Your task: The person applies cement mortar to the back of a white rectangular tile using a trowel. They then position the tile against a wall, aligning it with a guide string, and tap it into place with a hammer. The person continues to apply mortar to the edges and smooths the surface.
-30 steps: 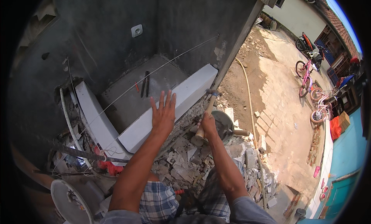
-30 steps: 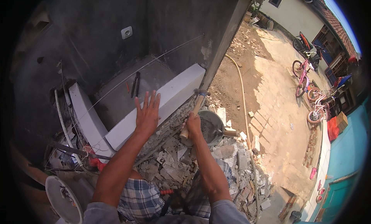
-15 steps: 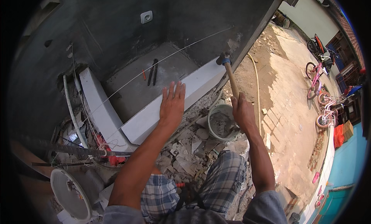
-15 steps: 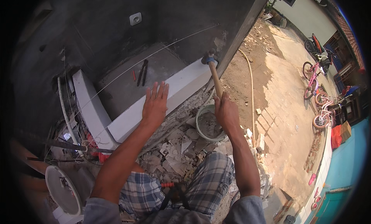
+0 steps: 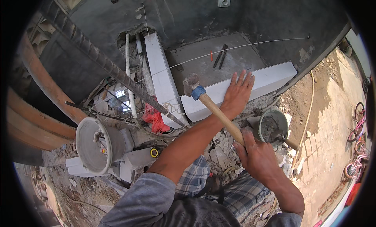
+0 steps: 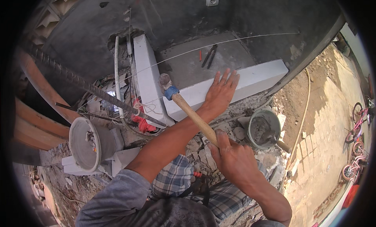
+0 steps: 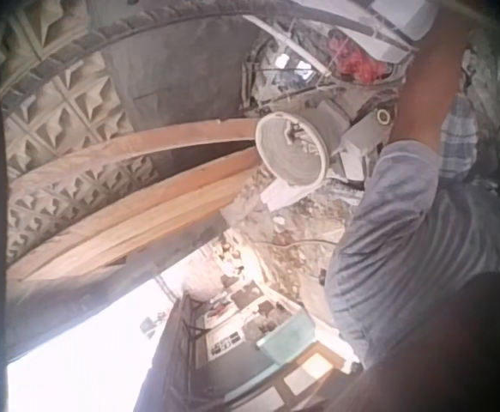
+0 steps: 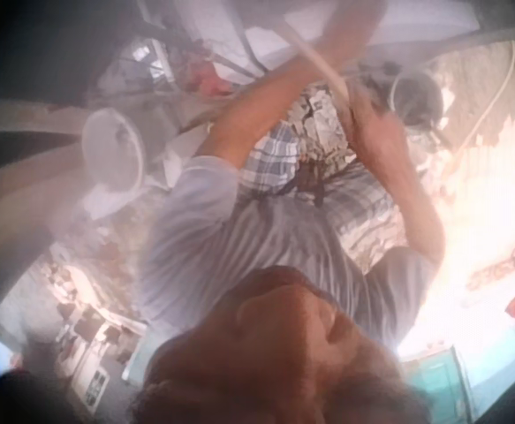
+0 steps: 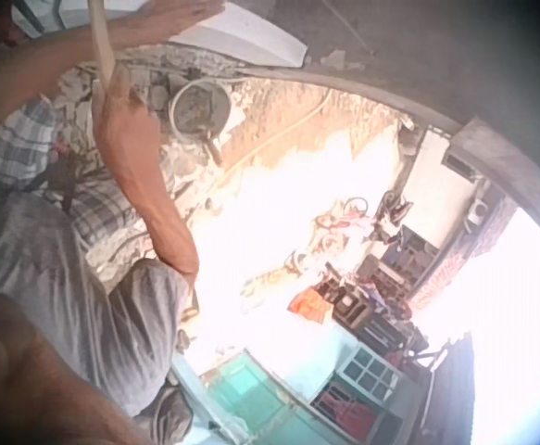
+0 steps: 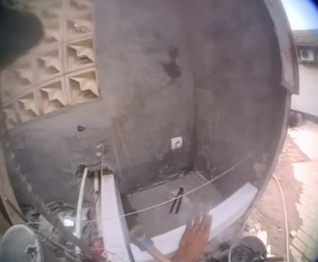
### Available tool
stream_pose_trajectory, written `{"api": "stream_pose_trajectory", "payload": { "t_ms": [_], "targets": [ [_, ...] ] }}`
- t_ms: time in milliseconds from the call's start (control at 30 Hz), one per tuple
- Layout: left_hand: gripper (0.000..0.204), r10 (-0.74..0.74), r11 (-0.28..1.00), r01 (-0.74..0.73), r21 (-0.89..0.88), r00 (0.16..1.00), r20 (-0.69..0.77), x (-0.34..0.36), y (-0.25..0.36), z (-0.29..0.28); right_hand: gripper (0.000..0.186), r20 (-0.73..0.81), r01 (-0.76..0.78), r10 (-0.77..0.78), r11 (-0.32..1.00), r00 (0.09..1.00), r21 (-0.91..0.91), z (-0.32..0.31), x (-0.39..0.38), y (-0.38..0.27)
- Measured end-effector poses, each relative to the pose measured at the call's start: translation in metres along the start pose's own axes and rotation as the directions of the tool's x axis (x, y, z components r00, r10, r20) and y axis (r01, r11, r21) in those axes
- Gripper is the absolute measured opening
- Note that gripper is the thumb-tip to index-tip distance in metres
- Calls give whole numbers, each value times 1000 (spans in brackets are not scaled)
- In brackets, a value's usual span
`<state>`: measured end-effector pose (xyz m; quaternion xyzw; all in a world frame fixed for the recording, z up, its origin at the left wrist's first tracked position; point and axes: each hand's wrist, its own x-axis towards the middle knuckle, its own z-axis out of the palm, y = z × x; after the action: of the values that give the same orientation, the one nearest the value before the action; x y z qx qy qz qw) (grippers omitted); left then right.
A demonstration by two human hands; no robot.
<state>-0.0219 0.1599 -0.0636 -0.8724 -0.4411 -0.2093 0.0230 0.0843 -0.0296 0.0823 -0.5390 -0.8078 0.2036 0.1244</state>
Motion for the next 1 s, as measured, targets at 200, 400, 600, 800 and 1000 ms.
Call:
{"api": "stream_pose_trajectory", "payload": {
  "t_ms": [200, 400, 600, 800, 1000],
  "targets": [
    [75, -7, 999, 6, -44, 1000, -19, -1, 4, 4, 30, 152, 65, -45, 989, 987, -131, -1, 31, 16],
    [74, -11, 999, 9, -44, 1000, -29, 1, 4, 2, 28, 200, 42, -21, 994, 980, -102, -20, 33, 2],
    [74, -17, 1000, 15, -25, 997, -79, -1, 1, 1, 28, 224, 77, -43, 987, 974, -144, -24, 43, 12],
    [72, -13, 1000, 12, -15, 999, -51, -2, 5, -2, 30, 210, 95, -56, 979, 976, -182, 3, 40, 30],
    [72, -22, 1000, 22, -1, 997, -77, -4, 0, 4, 32, 208, 37, -10, 991, 978, -127, -19, 45, 11]
  ]
}}
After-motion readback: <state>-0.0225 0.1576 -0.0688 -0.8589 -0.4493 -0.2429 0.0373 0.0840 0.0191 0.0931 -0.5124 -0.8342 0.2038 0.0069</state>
